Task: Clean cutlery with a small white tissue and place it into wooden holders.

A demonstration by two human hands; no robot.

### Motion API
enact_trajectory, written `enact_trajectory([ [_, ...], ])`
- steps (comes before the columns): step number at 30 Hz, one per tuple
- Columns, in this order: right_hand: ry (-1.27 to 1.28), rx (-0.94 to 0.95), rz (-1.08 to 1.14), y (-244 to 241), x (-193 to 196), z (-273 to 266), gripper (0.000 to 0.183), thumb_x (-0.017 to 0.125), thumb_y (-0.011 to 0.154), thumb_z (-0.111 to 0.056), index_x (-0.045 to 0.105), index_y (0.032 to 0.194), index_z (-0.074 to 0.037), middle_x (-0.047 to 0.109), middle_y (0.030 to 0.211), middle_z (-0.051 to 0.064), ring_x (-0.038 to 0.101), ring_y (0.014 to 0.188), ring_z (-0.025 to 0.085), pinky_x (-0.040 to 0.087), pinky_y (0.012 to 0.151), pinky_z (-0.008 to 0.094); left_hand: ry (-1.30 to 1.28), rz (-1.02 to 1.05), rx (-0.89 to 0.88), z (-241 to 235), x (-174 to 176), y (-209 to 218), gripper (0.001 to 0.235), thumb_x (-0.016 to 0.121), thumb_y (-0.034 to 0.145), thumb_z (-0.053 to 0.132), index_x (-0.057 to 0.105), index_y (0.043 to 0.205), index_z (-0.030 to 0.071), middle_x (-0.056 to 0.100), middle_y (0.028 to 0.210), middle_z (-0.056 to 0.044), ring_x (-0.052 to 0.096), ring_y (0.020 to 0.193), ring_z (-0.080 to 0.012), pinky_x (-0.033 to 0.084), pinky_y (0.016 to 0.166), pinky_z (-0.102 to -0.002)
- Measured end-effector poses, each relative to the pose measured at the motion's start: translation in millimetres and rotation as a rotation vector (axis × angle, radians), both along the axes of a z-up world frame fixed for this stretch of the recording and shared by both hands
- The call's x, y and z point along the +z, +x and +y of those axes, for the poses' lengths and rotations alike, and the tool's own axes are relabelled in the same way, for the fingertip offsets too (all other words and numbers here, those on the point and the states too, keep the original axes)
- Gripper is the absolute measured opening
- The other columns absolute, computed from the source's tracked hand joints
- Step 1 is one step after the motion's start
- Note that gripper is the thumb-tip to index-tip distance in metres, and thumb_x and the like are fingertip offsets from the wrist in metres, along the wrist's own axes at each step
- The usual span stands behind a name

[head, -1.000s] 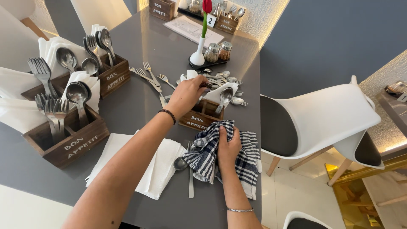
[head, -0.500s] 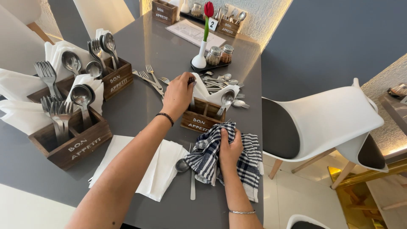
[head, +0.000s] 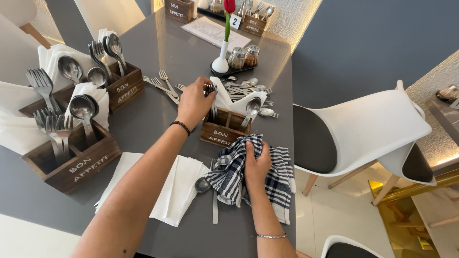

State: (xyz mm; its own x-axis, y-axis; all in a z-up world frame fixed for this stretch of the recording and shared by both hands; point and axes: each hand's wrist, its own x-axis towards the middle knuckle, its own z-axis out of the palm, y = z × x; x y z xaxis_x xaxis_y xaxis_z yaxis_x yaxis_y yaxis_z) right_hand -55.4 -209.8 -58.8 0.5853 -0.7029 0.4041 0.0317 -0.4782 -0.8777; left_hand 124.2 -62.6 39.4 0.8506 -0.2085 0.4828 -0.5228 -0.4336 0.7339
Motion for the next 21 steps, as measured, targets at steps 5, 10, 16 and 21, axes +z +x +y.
enact_trajectory([
  [5,-0.011,0.004,-0.009,2.6,-5.0,-3.0,0.050,0.067,0.096,-0.039,0.065,0.119,0.006,0.075,0.103,0.020,0.073,0.095,0.026,0.056,0.085,0.035,-0.024,0.069,-0.040,3.6,-2.4,8.1,0.035,0.076,0.085,0.022,0.069,0.116,0.007,0.076,0.104,-0.016,0.073,0.091,-0.0314,0.056,0.084,-0.041],
  [10,-0.027,-0.019,0.006,2.6,-3.9,-3.0,0.051,0.067,0.096,-0.039,0.065,0.120,0.006,0.075,0.103,0.020,0.073,0.095,0.026,0.056,0.086,0.036,-0.109,0.063,-0.123,6.7,-13.9,15.8,0.033,0.075,0.086,0.015,0.069,0.115,0.002,0.078,0.103,-0.014,0.077,0.089,-0.0243,0.059,0.081,-0.035],
  [16,-0.002,-0.008,0.010,1.3,-0.9,-1.7,0.049,0.067,0.095,-0.038,0.065,0.119,0.005,0.075,0.100,0.018,0.074,0.092,0.025,0.056,0.084,0.035,-0.117,0.035,-0.131,6.3,-12.4,13.8,0.035,0.078,0.087,0.021,0.070,0.115,0.001,0.077,0.104,-0.016,0.077,0.091,-0.0242,0.059,0.081,-0.035],
  [21,0.001,0.001,0.002,1.4,-1.2,-2.0,0.045,0.068,0.095,-0.037,0.066,0.116,0.003,0.076,0.098,0.016,0.073,0.090,0.023,0.057,0.082,0.034,-0.227,0.060,-0.115,8.4,-17.1,15.8,0.036,0.070,0.098,0.025,0.064,0.123,-0.001,0.075,0.111,-0.017,0.075,0.097,-0.0250,0.058,0.083,-0.034],
])
